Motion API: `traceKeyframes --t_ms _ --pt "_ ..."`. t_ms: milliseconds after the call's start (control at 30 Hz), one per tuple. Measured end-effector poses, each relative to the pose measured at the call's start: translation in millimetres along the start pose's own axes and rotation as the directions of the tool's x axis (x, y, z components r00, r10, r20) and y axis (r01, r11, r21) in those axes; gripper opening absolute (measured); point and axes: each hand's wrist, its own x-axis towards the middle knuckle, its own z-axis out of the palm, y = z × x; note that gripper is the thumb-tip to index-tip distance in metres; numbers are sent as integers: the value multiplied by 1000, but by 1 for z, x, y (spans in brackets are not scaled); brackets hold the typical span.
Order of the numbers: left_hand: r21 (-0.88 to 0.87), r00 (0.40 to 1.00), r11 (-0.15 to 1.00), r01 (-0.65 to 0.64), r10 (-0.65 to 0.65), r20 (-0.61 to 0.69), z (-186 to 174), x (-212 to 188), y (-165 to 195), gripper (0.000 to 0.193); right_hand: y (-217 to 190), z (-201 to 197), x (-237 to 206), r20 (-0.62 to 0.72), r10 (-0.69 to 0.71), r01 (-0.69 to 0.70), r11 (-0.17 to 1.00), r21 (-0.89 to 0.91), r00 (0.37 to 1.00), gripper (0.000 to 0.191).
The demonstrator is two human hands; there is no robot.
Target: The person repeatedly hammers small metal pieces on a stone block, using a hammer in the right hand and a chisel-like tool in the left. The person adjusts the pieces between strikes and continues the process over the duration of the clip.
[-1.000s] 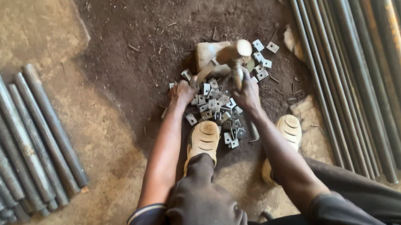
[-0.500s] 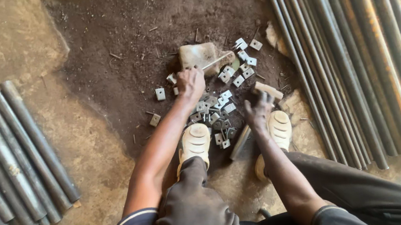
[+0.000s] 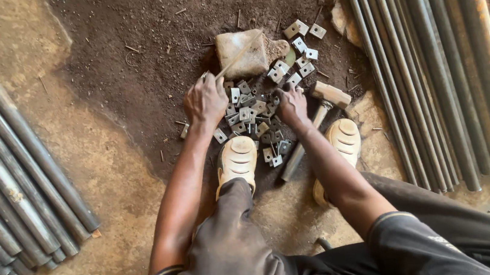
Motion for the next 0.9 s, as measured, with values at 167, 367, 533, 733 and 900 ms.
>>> traceKeyframes --t_ms 167,367,533,733,900 --pt "-12 990 994 106 -104 97 0 -20 -21 31 36 -20 -20 -196 -266 306 928 211 944 26" --pt "-101 979 981 163 -148 142 -19 -34 -25 33 46 -70 -16 -58 -234 238 888 394 970 20" --pt "-159 959 962 221 -185 214 -35 -37 -21 35 8 -83 43 -246 -340 413 829 376 908 6" --pt "-126 915 941 315 -266 305 -39 -36 -22 39 -24 -46 86 -472 -404 544 812 210 784 4" --pt "-54 863 940 336 -284 418 -17 -29 -34 55 -28 -44 94 -315 -348 430 868 249 883 10"
